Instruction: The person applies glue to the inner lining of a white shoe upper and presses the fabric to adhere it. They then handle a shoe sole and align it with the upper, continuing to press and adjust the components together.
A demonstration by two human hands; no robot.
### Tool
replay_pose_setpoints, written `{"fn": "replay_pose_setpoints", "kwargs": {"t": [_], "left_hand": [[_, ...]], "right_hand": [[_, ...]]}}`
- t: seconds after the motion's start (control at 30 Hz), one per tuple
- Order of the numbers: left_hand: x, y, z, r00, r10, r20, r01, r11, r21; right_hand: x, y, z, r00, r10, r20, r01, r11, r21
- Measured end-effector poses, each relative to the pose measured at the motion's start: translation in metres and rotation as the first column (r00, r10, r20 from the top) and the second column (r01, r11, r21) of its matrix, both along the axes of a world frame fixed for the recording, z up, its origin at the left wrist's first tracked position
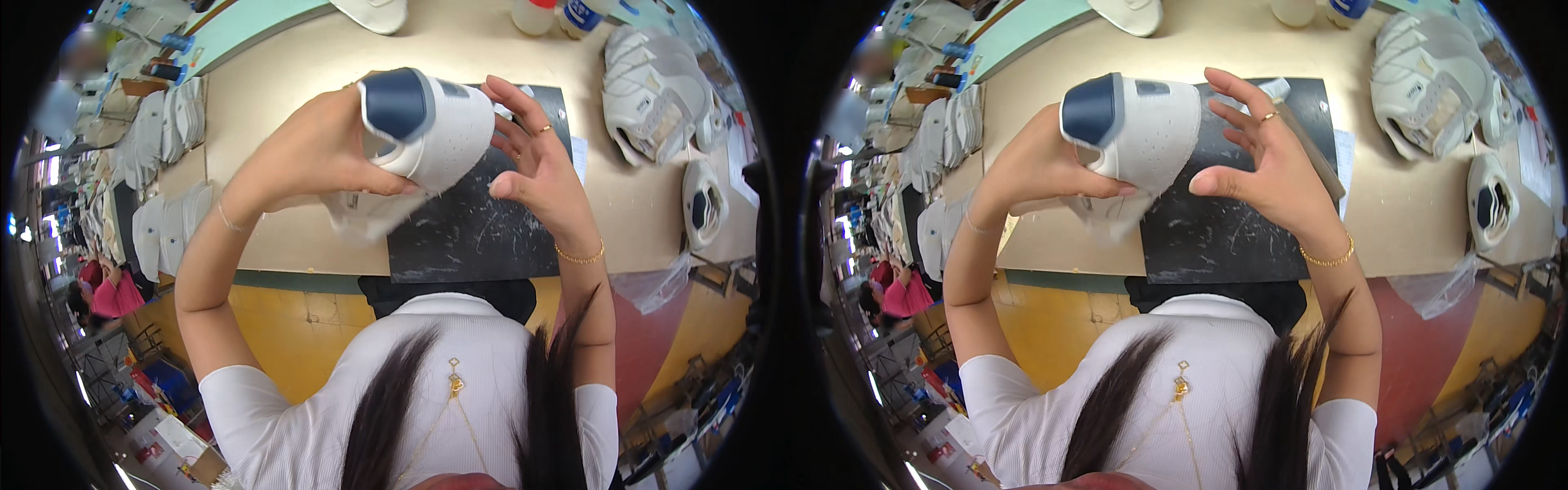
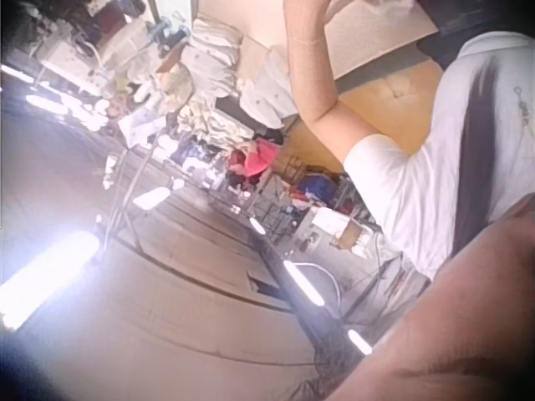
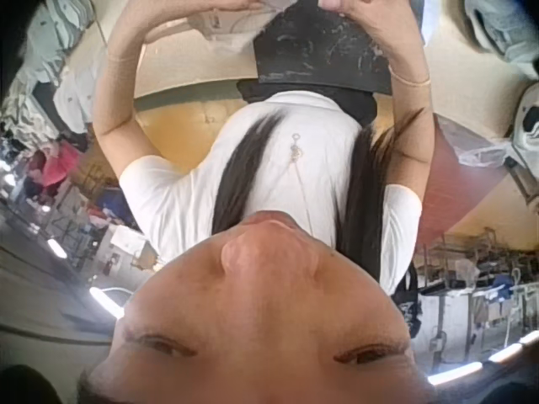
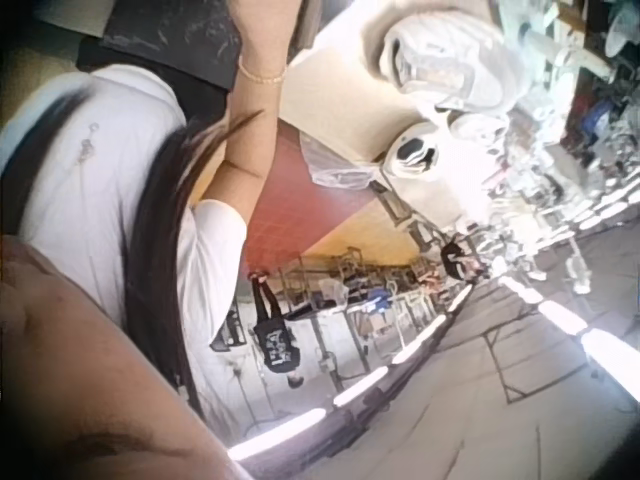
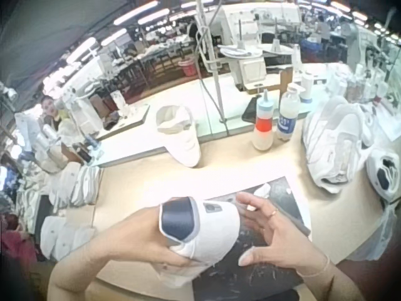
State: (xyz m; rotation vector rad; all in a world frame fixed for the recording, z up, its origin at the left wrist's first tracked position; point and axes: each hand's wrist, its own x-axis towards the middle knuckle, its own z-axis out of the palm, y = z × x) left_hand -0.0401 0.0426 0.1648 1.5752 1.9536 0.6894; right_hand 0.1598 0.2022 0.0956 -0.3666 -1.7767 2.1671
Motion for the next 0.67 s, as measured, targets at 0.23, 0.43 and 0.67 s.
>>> {"fn": "replay_pose_setpoints", "kwargs": {"t": [0.23,0.43,0.67], "left_hand": [[-0.003,0.002,0.017,0.962,0.097,0.256,-0.008,0.944,-0.330],[0.005,-0.003,0.013,0.961,0.140,0.240,-0.053,0.940,-0.336],[0.010,-0.007,-0.008,0.949,0.209,0.235,-0.139,0.949,-0.285]], "right_hand": [[-0.020,-0.013,0.022,0.998,0.028,-0.054,-0.025,0.998,0.050],[-0.027,-0.020,0.040,1.000,0.014,0.018,-0.020,0.910,0.414],[-0.028,-0.021,0.044,0.970,0.057,0.236,-0.117,0.962,0.249]]}}
